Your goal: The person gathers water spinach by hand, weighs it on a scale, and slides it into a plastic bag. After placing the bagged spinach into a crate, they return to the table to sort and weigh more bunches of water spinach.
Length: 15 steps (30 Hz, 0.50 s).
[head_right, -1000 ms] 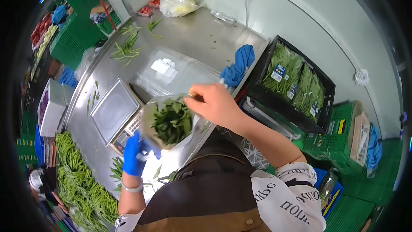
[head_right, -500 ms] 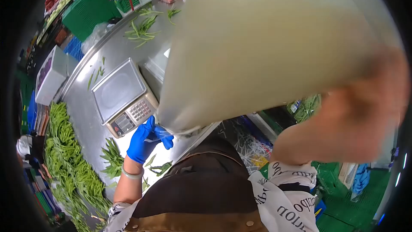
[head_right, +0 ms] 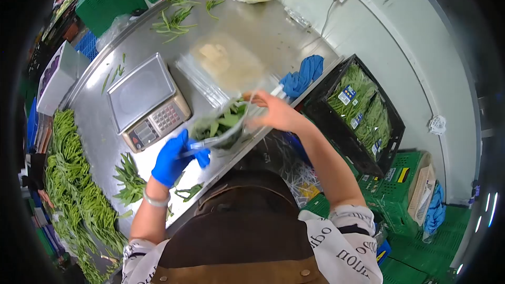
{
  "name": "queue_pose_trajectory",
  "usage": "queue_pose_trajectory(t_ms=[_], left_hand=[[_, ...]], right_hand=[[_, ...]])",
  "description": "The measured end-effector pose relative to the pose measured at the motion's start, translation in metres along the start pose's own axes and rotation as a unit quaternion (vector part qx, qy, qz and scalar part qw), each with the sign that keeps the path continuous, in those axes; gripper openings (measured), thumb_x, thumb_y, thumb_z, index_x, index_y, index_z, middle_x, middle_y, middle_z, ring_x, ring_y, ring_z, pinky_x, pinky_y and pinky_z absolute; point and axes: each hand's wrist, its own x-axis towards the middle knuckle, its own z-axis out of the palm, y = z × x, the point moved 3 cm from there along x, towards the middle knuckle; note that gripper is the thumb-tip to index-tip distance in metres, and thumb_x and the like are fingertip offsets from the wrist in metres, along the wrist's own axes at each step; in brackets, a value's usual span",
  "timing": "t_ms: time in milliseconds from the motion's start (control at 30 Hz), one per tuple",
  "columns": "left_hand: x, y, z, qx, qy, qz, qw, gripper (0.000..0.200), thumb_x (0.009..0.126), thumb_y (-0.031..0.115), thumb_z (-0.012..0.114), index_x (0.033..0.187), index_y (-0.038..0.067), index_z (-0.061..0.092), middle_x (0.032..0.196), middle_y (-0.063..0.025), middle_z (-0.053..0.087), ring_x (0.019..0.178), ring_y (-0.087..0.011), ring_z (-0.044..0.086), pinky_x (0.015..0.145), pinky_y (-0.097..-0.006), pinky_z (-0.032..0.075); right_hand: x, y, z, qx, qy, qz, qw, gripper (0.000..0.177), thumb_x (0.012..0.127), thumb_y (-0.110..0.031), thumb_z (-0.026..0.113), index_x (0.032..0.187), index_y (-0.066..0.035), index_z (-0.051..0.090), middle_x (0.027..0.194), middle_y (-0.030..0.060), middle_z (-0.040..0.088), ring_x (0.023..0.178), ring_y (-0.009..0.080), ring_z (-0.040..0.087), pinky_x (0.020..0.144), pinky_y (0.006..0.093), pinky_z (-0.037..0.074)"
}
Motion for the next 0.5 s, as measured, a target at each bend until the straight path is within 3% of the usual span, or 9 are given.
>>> queue_pose_trajectory(t_ms=[33,133,200,233,267,300,367,400,500], left_hand=[[0.007,0.006,-0.002,-0.002,0.006,0.008,1.0,0.053,0.098,0.039,0.039,0.097,-0.009,0.062,0.087,-0.0216,0.066,0.082,-0.0317,0.063,0.076,-0.0386,0.05],[0.039,0.034,-0.012,-0.12,0.118,0.101,0.981,0.051,0.098,0.039,0.04,0.099,-0.007,0.061,0.095,-0.019,0.066,0.088,-0.0274,0.063,0.084,-0.0351,0.048],[0.026,0.053,-0.003,-0.096,0.018,0.177,0.979,0.05,0.099,0.038,0.04,0.103,-0.008,0.06,0.096,-0.0184,0.065,0.09,-0.0252,0.062,0.084,-0.0358,0.047],[0.003,0.057,0.021,-0.007,0.053,0.238,0.97,0.045,0.099,0.035,0.042,0.105,-0.006,0.059,0.094,-0.017,0.065,0.088,-0.0236,0.061,0.083,-0.0352,0.046],[-0.02,0.037,0.029,-0.109,0.215,0.289,0.927,0.035,0.098,0.027,0.044,0.107,-0.004,0.059,0.092,-0.0135,0.066,0.081,-0.0229,0.061,0.078,-0.0344,0.047],[-0.041,0.02,0.018,0.192,0.164,0.274,0.928,0.043,0.1,0.032,0.033,0.099,0.0,0.062,0.087,-0.0151,0.066,0.082,-0.0234,0.06,0.077,-0.0342,0.047],[-0.077,-0.024,0.045,0.337,0.154,0.197,0.908,0.041,0.096,0.032,0.039,0.094,-0.001,0.062,0.086,-0.0156,0.066,0.08,-0.0213,0.061,0.073,-0.033,0.047],[-0.091,-0.089,0.01,0.176,0.165,0.093,0.966,0.041,0.094,0.031,0.042,0.101,-0.005,0.06,0.089,-0.0159,0.066,0.085,-0.0231,0.062,0.078,-0.0341,0.048],[-0.084,-0.201,0.027,-0.089,0.159,-0.071,0.981,0.04,0.095,0.026,0.043,0.112,-0.008,0.057,0.101,-0.0159,0.065,0.091,-0.0249,0.062,0.086,-0.0362,0.047]], right_hand=[[0.007,0.006,0.011,0.123,-0.015,0.069,0.99,0.039,0.074,-0.018,0.075,0.105,0.001,0.061,0.105,0.0097,0.064,0.101,0.0198,0.058,0.091,0.0328,0.044],[0.048,0.014,0.01,0.13,0.073,0.093,0.984,0.019,0.078,-0.008,0.07,0.093,0.001,0.063,0.101,0.0078,0.064,0.094,0.0126,0.059,0.082,0.027,0.047],[0.046,-0.015,0.006,0.222,0.122,0.0,0.967,0.012,0.077,-0.006,0.069,0.085,0.001,0.064,0.093,0.0069,0.066,0.093,0.0148,0.06,0.081,0.028,0.047],[0.041,-0.03,0.001,0.267,0.144,-0.044,0.952,0.008,0.076,-0.004,0.069,0.081,0.001,0.064,0.09,0.0065,0.067,0.092,0.0159,0.06,0.081,0.0285,0.048],[0.028,-0.038,-0.003,0.29,0.109,-0.081,0.947,0.007,0.075,-0.003,0.069,0.08,0.0,0.064,0.09,0.0064,0.067,0.093,0.0176,0.061,0.082,0.0299,0.048],[0.007,-0.041,-0.01,0.313,0.076,-0.117,0.939,0.006,0.075,-0.002,0.068,0.079,-0.001,0.065,0.09,0.0062,0.067,0.093,0.0193,0.061,0.083,0.0313,0.047],[-0.026,-0.032,-0.02,0.199,0.022,-0.266,0.943,0.007,0.072,-0.001,0.069,0.079,-0.003,0.067,0.094,0.0068,0.068,0.098,0.0237,0.06,0.087,0.035,0.046],[-0.043,-0.015,-0.014,0.058,0.004,-0.368,0.928,0.009,0.071,-0.001,0.069,0.079,-0.005,0.068,0.099,0.0075,0.067,0.102,0.0262,0.059,0.09,0.0372,0.044],[-0.094,0.08,0.029,0.07,-0.049,-0.215,0.973,0.015,0.07,-0.002,0.069,0.083,-0.008,0.07,0.105,0.0056,0.066,0.113,0.0268,0.052,0.096,0.0378,0.04]])
